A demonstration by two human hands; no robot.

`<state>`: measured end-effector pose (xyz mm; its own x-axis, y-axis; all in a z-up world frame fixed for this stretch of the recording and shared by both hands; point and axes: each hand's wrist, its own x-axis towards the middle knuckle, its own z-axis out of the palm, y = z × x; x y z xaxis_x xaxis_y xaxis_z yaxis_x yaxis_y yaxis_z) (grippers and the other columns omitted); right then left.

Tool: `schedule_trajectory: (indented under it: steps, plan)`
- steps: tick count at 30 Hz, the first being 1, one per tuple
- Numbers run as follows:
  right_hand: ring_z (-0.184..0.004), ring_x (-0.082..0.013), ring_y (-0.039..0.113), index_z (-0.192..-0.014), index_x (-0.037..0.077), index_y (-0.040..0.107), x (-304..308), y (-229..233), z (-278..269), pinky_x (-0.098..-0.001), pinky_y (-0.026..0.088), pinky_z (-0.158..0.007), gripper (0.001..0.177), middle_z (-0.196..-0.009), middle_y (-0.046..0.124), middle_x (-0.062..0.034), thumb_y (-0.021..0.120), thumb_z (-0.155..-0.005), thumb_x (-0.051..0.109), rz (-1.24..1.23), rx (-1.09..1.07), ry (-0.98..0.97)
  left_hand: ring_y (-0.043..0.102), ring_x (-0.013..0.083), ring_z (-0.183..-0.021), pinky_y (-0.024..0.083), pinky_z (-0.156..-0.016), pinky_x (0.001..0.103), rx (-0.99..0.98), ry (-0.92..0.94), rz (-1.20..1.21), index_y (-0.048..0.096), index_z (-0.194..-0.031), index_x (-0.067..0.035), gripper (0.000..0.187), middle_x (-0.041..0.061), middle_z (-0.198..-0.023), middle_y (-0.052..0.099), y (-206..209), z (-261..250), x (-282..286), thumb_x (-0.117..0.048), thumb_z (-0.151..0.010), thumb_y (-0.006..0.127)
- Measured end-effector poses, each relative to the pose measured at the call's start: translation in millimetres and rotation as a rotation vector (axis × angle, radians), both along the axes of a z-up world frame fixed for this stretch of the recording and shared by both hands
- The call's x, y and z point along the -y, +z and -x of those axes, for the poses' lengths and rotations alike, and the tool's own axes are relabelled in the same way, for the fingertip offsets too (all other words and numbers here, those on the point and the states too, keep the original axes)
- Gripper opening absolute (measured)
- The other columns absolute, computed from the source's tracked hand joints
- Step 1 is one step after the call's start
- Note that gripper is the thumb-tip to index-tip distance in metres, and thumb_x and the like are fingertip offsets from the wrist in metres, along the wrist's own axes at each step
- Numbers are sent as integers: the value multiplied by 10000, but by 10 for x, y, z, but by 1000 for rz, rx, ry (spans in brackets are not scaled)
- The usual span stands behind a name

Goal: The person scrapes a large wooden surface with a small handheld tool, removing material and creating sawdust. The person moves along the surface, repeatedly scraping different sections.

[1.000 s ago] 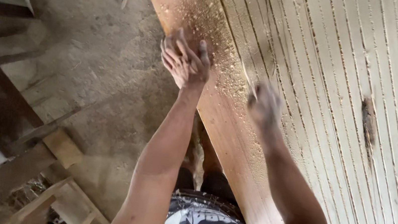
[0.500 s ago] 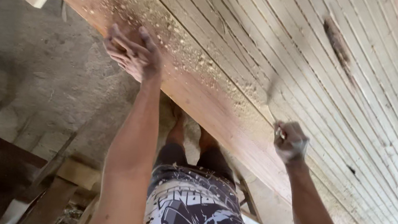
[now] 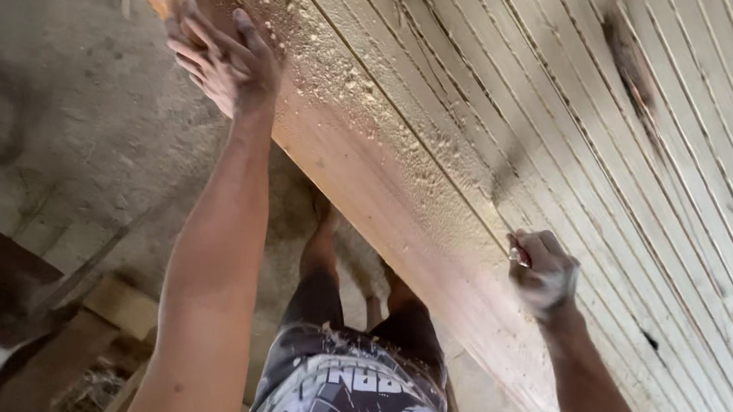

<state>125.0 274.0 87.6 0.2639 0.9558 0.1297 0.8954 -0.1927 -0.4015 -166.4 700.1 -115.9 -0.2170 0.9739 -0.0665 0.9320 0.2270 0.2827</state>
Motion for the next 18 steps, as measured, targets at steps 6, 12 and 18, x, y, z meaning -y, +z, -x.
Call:
schedule_trajectory:
  steps: [6, 12, 18]
  plan:
    - [-538, -107, 494, -885, 63, 613, -1068, -877, 192, -279, 397, -384, 178, -764, 593, -58, 591, -1049, -4, -331, -149, 44, 278, 446, -1570, 361, -1264, 611, 39, 46, 62, 214, -1661, -228, 729, 314, -1675, 137, 394, -195, 41, -680, -1097, 303]
    - [-702, -286, 596, -966, 65, 637, -658, -295, 196, -400, 494, -568, 57, -821, 587, -123, 606, -952, 19, -120, -134, 55, 186, 534, -1510, 309, -1197, 636, 45, 31, 80, 173, -1641, -133, 794, 366, -1642, 53, 725, -204, 60, -668, -1070, 311]
    - [-509, -237, 605, -852, 58, 691, -780, -179, 260, -370, 461, -422, 121, -691, 631, -117, 734, -899, -45, 56, -169, -87, 184, 527, -1489, 263, -1207, 619, 21, 69, 229, 155, -1624, -96, 816, 360, -1607, 84, 815, -227, 105, -675, -1063, 283]
